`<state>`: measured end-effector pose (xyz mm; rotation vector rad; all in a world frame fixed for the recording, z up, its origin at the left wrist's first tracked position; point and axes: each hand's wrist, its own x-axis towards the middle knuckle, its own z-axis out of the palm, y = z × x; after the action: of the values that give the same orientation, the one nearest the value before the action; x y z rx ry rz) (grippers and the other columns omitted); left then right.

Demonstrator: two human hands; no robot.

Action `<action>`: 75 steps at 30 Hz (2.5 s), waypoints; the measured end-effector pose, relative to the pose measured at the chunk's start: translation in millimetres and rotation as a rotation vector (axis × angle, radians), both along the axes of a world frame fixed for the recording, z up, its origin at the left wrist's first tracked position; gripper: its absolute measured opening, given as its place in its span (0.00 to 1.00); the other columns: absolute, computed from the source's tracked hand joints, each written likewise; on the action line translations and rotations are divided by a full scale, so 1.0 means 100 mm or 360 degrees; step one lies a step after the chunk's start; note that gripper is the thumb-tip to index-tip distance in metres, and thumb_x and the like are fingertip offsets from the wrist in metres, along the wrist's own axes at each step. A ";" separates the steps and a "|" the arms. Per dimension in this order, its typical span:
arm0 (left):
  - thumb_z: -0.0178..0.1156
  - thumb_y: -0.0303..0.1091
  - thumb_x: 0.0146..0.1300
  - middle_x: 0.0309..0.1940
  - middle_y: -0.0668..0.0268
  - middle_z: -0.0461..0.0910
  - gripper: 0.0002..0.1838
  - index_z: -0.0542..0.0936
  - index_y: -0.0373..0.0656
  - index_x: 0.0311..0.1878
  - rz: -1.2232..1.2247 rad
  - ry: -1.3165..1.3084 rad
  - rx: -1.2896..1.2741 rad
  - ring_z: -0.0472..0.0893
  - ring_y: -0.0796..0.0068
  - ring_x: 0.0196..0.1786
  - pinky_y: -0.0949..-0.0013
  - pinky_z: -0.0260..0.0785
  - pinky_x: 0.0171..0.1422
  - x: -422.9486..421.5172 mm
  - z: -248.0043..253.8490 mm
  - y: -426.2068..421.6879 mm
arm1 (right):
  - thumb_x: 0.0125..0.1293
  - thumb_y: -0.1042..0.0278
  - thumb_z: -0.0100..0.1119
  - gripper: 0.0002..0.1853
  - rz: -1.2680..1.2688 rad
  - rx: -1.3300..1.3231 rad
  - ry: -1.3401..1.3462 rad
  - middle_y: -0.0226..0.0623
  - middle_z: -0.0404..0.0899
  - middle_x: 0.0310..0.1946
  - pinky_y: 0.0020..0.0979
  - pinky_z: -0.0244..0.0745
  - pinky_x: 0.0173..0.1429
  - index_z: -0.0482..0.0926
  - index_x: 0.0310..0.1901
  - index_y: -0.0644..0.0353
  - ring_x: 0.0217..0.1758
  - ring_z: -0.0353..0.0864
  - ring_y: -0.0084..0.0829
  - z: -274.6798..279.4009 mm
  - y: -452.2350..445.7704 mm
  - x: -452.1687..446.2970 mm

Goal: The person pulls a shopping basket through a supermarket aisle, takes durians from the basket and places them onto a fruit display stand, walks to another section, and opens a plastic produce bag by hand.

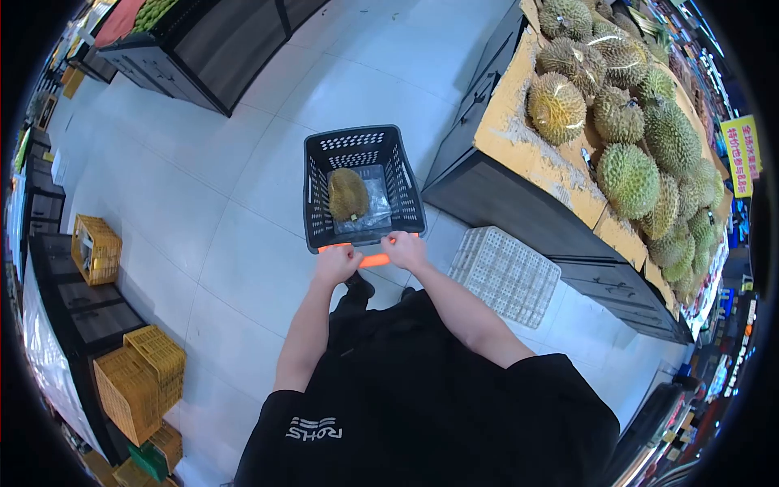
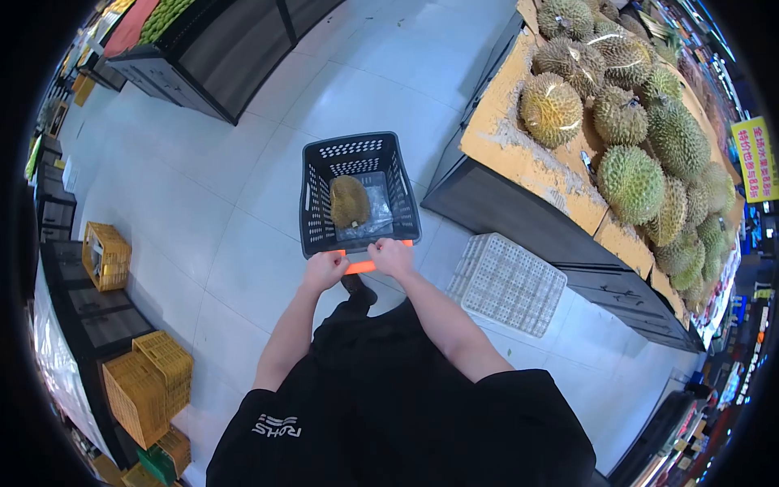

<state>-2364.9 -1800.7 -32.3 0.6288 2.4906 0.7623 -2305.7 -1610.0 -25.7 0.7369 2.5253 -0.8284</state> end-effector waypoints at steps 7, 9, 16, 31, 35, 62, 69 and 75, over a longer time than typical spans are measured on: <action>0.55 0.48 0.55 0.22 0.52 0.80 0.19 0.81 0.41 0.23 -0.0158 -0.0040 -0.0025 0.81 0.50 0.31 0.52 0.74 0.39 -0.54 -0.04 0.04 | 0.62 0.45 0.51 0.21 -0.0167 0.0035 -0.0003 0.45 0.84 0.39 0.42 0.76 0.53 0.85 0.44 0.49 0.45 0.83 0.47 0.09 -0.03 -0.35; 0.55 0.49 0.55 0.24 0.53 0.81 0.19 0.80 0.42 0.24 -0.0215 -0.0035 -0.0037 0.82 0.52 0.33 0.53 0.73 0.40 -0.67 -0.06 0.03 | 0.62 0.45 0.51 0.20 -0.0180 0.0061 -0.0007 0.45 0.84 0.38 0.42 0.76 0.53 0.85 0.43 0.49 0.44 0.83 0.47 0.14 -0.06 -0.45; 0.55 0.47 0.55 0.22 0.50 0.79 0.19 0.79 0.39 0.23 -0.0309 -0.0029 0.0077 0.81 0.49 0.31 0.52 0.73 0.38 -1.08 -0.04 0.16 | 0.63 0.45 0.50 0.20 -0.0248 0.0023 0.0011 0.43 0.84 0.37 0.42 0.77 0.52 0.85 0.41 0.51 0.44 0.83 0.45 0.16 0.03 -0.78; 0.56 0.43 0.55 0.18 0.50 0.76 0.18 0.76 0.38 0.19 -0.0383 0.0056 0.0118 0.79 0.47 0.27 0.51 0.73 0.35 -2.40 -0.19 0.77 | 0.62 0.45 0.50 0.23 -0.0479 -0.0117 -0.0013 0.45 0.84 0.38 0.43 0.75 0.54 0.83 0.40 0.56 0.46 0.82 0.44 0.12 0.58 -1.95; 0.56 0.43 0.55 0.18 0.51 0.76 0.18 0.76 0.39 0.19 -0.0434 0.0054 0.0080 0.79 0.49 0.27 0.51 0.72 0.34 -2.85 -0.23 0.96 | 0.63 0.44 0.49 0.24 -0.0503 -0.0117 0.0018 0.44 0.84 0.37 0.42 0.75 0.53 0.83 0.40 0.58 0.45 0.83 0.43 0.12 0.74 -2.32; 0.56 0.45 0.55 0.18 0.52 0.77 0.18 0.77 0.40 0.20 -0.0799 -0.0009 0.0093 0.80 0.50 0.27 0.52 0.72 0.34 -5.00 -0.17 2.10 | 0.62 0.45 0.49 0.23 -0.0825 -0.0139 0.0015 0.47 0.83 0.38 0.43 0.76 0.53 0.83 0.41 0.57 0.45 0.83 0.46 0.19 1.64 -4.17; 0.55 0.46 0.56 0.23 0.50 0.79 0.18 0.80 0.39 0.25 -0.1064 -0.0073 0.0158 0.81 0.49 0.30 0.51 0.73 0.36 -5.58 -0.21 2.39 | 0.60 0.44 0.52 0.21 -0.0953 -0.0080 -0.0109 0.43 0.84 0.43 0.42 0.75 0.55 0.84 0.46 0.47 0.48 0.82 0.44 0.08 1.80 -4.60; 0.55 0.47 0.58 0.23 0.50 0.80 0.19 0.81 0.40 0.25 -0.1184 -0.0097 0.0150 0.82 0.48 0.31 0.50 0.74 0.38 -5.90 -0.17 2.55 | 0.60 0.46 0.55 0.19 -0.1098 0.0096 0.0027 0.40 0.85 0.37 0.40 0.77 0.53 0.85 0.42 0.48 0.45 0.84 0.42 -0.09 1.78 -4.80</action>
<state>-2954.6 -1546.0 -49.4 1.4213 1.9332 0.5827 -2785.7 -1431.7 -34.5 1.6722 2.3161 -0.9581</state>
